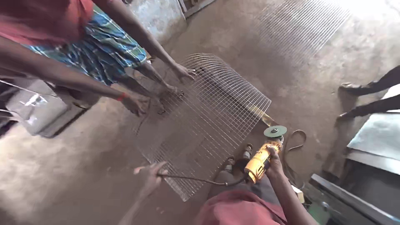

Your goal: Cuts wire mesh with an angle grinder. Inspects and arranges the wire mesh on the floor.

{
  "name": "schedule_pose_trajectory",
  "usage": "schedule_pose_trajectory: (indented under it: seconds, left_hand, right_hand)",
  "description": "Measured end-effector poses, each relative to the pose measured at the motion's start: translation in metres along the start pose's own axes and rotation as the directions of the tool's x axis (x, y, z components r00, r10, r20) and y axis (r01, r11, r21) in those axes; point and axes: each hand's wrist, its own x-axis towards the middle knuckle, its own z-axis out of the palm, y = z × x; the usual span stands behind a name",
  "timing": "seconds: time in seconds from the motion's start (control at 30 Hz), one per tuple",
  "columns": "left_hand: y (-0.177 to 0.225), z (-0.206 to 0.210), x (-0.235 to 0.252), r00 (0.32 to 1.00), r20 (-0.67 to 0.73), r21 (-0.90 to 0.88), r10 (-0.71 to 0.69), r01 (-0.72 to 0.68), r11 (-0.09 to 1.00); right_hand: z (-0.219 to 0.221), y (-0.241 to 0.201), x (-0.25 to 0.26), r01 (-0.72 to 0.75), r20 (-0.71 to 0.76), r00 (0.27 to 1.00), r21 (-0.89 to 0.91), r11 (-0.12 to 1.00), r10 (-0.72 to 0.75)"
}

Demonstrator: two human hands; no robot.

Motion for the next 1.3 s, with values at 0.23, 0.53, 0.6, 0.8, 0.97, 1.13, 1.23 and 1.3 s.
schedule_pose_trajectory:
  seconds: [0.23, 0.53, 0.6, 0.8, 0.97, 1.13, 1.23, 1.3]
  left_hand:
    - [0.125, 0.097, 0.028, 0.92, -0.162, -0.294, -0.356, 0.3, 0.908]
    - [0.311, 0.144, 0.073, 0.718, -0.499, -0.546, -0.485, 0.174, 0.819]
    - [0.363, 0.101, 0.097, 0.659, -0.629, -0.522, -0.412, 0.036, 0.852]
    - [0.47, 0.003, 0.141, 0.511, -0.847, -0.344, -0.144, -0.321, 0.883]
    - [0.439, 0.096, 0.23, 0.885, -0.432, -0.435, -0.175, -0.034, 0.9]
    - [0.411, 0.162, 0.234, 0.869, 0.363, -0.523, -0.337, 0.489, 0.698]
    - [0.401, 0.189, 0.199, 0.779, 0.381, -0.695, -0.499, 0.597, 0.401]
    - [0.409, 0.199, 0.185, 0.719, 0.304, -0.786, -0.625, 0.56, 0.263]
  right_hand:
    - [-0.027, -0.097, 0.006, 0.137, 0.087, 0.988, -0.122, 0.983, -0.127]
    - [-0.043, -0.276, 0.09, 0.207, 0.215, 0.963, -0.22, 0.953, -0.16]
    - [-0.037, -0.32, 0.107, 0.23, 0.245, 0.954, -0.229, 0.946, -0.173]
    - [0.001, -0.416, 0.147, 0.306, 0.425, 0.879, -0.153, 0.94, -0.218]
    - [0.045, -0.457, 0.163, 0.463, 0.409, 0.841, -0.204, 0.863, -0.354]
    - [0.062, -0.468, 0.191, 0.417, 0.387, 0.872, -0.264, 0.87, -0.301]
    - [0.072, -0.469, 0.2, 0.357, 0.426, 0.884, -0.346, 0.867, -0.194]
    - [0.082, -0.469, 0.21, 0.336, 0.462, 0.877, -0.397, 0.854, -0.13]
